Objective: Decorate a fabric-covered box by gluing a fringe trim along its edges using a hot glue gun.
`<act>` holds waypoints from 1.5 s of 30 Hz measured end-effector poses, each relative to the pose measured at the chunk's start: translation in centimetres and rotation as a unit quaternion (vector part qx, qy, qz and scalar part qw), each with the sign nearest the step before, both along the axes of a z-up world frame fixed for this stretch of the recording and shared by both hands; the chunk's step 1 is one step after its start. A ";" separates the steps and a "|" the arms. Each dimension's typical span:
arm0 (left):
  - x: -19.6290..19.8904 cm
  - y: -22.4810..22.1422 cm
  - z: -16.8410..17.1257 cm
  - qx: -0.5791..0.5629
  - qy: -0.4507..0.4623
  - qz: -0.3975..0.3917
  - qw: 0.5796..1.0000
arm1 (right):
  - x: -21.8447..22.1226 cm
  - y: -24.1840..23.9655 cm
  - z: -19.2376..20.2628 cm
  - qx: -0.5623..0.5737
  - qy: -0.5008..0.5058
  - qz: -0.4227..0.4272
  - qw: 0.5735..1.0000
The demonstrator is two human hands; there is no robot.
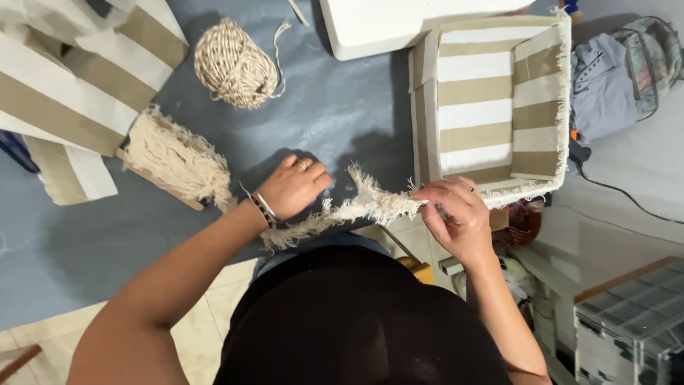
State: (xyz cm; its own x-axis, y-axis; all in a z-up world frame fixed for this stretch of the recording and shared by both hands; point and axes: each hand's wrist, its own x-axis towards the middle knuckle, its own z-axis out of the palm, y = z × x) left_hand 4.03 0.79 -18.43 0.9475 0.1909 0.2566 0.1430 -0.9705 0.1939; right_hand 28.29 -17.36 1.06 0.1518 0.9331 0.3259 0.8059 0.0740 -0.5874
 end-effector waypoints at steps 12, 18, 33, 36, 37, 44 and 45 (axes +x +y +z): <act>-8.7 11.6 7.6 0.254 0.106 0.225 0.935 | -0.5 0.9 3.4 -0.089 0.044 0.035 0.994; 4.9 -2.9 14.6 -0.588 -0.030 -0.075 0.805 | -0.7 -2.2 -3.1 0.000 -0.010 0.068 0.998; 5.7 -3.4 5.9 -0.095 0.042 -0.037 0.994 | 5.1 -12.0 -4.2 0.049 -0.090 -0.196 0.975; 9.0 -4.5 9.0 -0.189 -0.055 -0.042 0.980 | 3.5 -8.1 -2.6 0.083 -0.087 -0.190 0.974; 10.2 -5.2 9.7 -0.187 -0.053 -0.046 0.980 | 3.2 -8.2 -3.6 0.085 -0.085 -0.195 0.973; 14.7 -8.5 11.4 -0.198 -0.103 0.000 0.975 | 2.5 -8.4 -8.2 0.203 -0.195 -0.131 0.950; 14.7 -8.9 11.2 -0.181 -0.099 0.009 0.978 | 2.5 -8.7 -8.7 0.211 -0.188 -0.122 0.951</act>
